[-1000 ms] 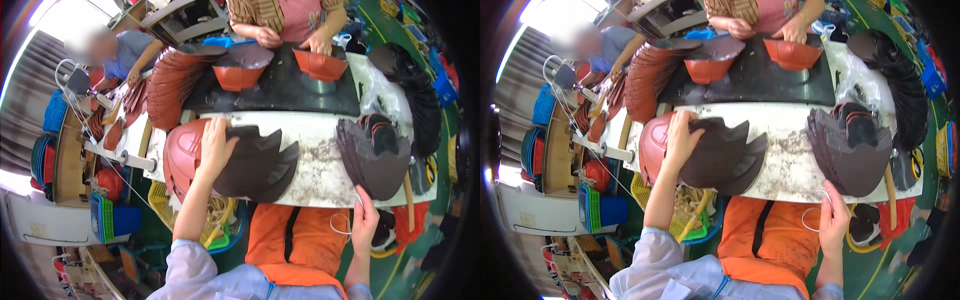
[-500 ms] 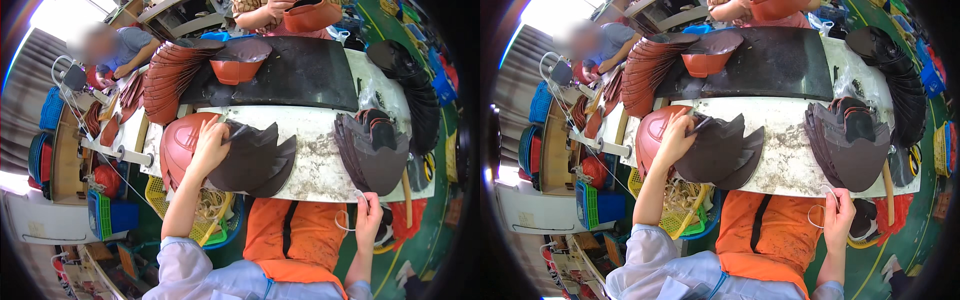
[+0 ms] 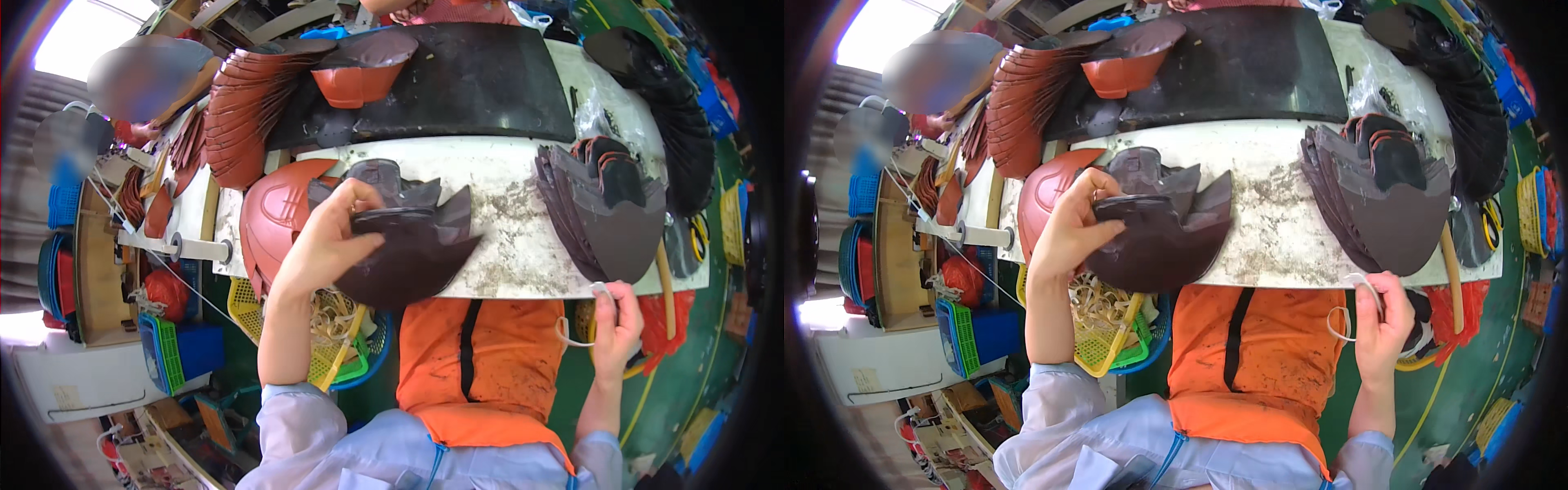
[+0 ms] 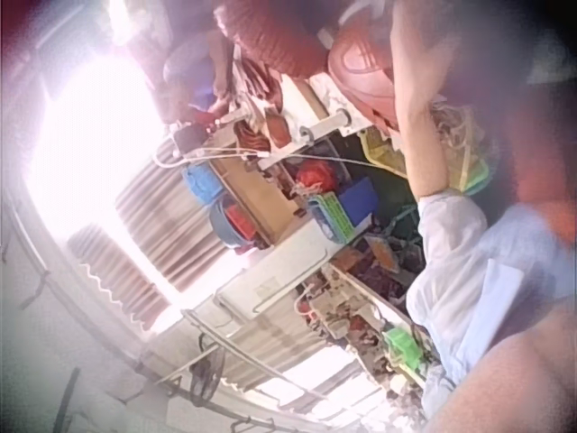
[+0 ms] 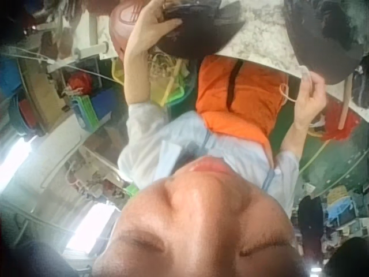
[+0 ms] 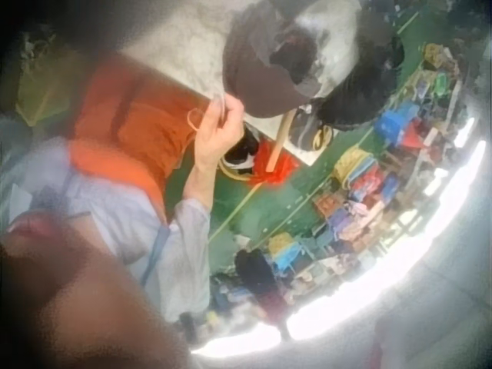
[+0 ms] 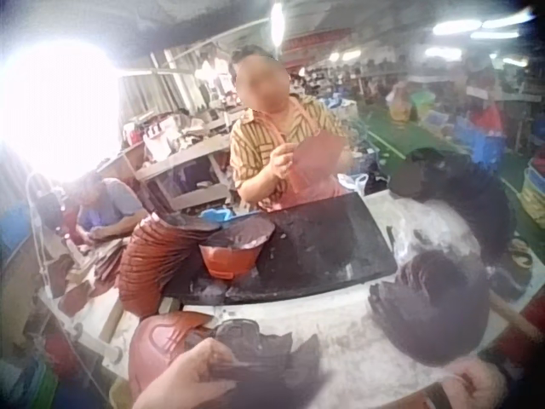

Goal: Assembling shoe uppers by applying adhesive strips and joining leather/synthetic components.

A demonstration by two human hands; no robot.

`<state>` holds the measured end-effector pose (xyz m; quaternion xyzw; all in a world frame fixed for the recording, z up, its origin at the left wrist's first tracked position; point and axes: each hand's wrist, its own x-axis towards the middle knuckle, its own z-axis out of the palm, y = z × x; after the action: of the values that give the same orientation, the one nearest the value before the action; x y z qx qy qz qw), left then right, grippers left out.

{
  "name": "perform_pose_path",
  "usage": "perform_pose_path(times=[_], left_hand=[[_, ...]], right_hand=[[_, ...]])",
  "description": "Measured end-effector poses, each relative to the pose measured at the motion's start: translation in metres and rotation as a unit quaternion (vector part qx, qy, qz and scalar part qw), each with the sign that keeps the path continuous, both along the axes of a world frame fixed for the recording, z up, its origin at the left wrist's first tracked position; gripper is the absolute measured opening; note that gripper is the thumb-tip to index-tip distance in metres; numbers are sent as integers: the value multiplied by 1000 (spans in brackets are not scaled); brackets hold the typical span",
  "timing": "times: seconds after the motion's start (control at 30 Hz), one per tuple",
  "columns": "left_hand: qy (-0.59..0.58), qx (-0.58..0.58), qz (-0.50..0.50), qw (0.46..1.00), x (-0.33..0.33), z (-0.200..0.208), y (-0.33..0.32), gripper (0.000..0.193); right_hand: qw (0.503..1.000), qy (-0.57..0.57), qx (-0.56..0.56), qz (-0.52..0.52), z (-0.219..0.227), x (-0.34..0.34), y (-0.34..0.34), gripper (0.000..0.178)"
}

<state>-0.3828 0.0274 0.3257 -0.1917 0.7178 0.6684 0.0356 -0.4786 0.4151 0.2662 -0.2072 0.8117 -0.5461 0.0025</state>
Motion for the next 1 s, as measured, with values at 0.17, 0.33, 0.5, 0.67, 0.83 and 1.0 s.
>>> perform_pose_path(times=[0.17, 0.33, 0.5, 0.67, 0.83, 1.0], left_hand=[[18, -48, -104, 993, -28, -46, 77, 45], [45, 45, -108, 992, -53, -99, 102, 49], [-2, 123, -153, 981, -46, -83, 103, 55], [32, 22, -131, 991, -40, -78, 110, 41], [11, 90, -58, 994, -37, -83, 109, 43], [22, 131, -78, 988, -35, -85, 107, 42]], right_hand=[[978, 17, 16, 208, 48, 3, -56, 6], [959, 23, 123, 253, -3, -36, -94, 13], [957, 67, 129, 250, -11, -43, -92, 14], [975, 4, 105, 197, -1, -35, -90, 17], [993, -49, 32, 103, -7, -30, -77, 18], [946, -178, -197, 186, -7, -32, -67, 21]])
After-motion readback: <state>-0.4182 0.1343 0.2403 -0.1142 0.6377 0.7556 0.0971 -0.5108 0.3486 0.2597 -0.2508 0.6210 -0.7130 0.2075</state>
